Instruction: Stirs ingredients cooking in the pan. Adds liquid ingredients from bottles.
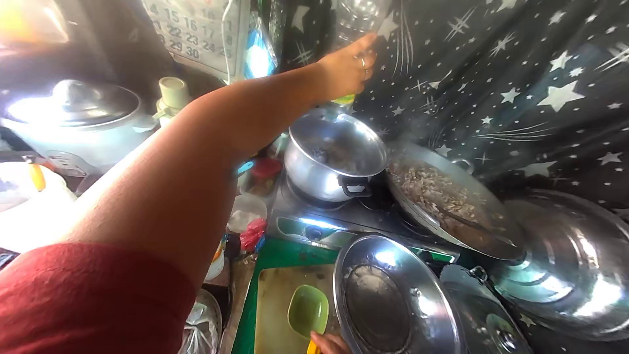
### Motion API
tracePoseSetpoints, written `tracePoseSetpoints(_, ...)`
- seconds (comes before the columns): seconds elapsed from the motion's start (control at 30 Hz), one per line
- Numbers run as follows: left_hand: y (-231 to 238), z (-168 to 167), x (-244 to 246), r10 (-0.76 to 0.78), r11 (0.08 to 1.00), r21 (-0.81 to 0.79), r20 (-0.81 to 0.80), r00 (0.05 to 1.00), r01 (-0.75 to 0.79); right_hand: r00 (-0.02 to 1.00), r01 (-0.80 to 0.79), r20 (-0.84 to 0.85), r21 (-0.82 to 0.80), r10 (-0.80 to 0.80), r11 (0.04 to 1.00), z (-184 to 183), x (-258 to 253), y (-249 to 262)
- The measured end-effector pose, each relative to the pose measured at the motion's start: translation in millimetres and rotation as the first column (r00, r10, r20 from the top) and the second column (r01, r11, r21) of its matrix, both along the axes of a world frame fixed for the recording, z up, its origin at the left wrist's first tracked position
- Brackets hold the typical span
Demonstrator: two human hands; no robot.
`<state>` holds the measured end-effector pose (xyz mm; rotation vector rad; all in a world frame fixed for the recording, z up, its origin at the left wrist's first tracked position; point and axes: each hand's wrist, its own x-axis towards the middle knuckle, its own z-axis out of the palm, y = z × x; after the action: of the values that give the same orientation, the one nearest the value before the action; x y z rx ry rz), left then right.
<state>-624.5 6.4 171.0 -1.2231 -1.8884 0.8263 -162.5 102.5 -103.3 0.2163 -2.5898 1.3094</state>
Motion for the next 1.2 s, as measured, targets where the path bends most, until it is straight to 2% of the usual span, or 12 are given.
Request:
tracePoseSetpoints(0.17,30,-19,10,-0.313,0.946,0.095,0.013,0.95,0.311,1.0,0.009,0.017,0.021,-0.009,1.0,4,3,0)
tracePoseSetpoints(0.23,37,-19,15,-0.351,0.931,0.107,-0.006,0.936,0.35,0.999,0.024,0.024,0.026,-0.024,0.999,7,6,0)
tracePoseSetpoints(0.3,35,-14,13,-0.313,0.943,0.117,-0.01,0.95,0.312,0.999,0.036,0.033,0.026,-0.037,0.999,8,8,1)
tracePoseSetpoints(0.5,11,4,5,-0.054,0.995,0.089,0.034,0.998,0.05,0.998,0.059,0.022,0.011,-0.059,0.998,8,13,-1)
tracePoseSetpoints(0.7,20,4,22,-0.077,0.994,0.087,0.094,0.993,0.068,0.998,0.058,0.017,0.038,-0.058,0.998,14,12,-5)
tracePoseSetpoints(0.8,20,4,16,-0.094,0.996,0.003,0.029,0.995,0.094,0.998,0.068,0.012,0.038,-0.068,0.997,14,13,-5)
tracePoseSetpoints(0.9,16,0,13,-0.023,1.0,0.022,0.065,0.998,0.021,0.998,0.068,0.0,0.03,-0.068,0.997,12,14,-3)
tracePoseSetpoints(1.0,13,-14,14,-0.058,0.998,0.037,0.044,0.997,0.057,0.998,0.064,0.022,0.021,-0.064,0.998,12,15,-6)
tracePoseSetpoints(1.07,8,-26,15,-0.03,0.997,0.075,0.1,0.995,0.023,0.998,0.065,0.015,0.051,-0.066,0.997,16,18,-6)
tracePoseSetpoints(1.17,-5,-39,17,-0.026,0.997,0.074,0.098,0.995,0.019,0.999,0.052,0.004,0.066,-0.052,0.996,18,19,-10)
tracePoseSetpoints(1.2,-10,-43,18,0.019,0.995,0.091,0.133,0.991,-0.031,0.999,0.045,-0.003,0.075,-0.045,0.996,20,20,-9)
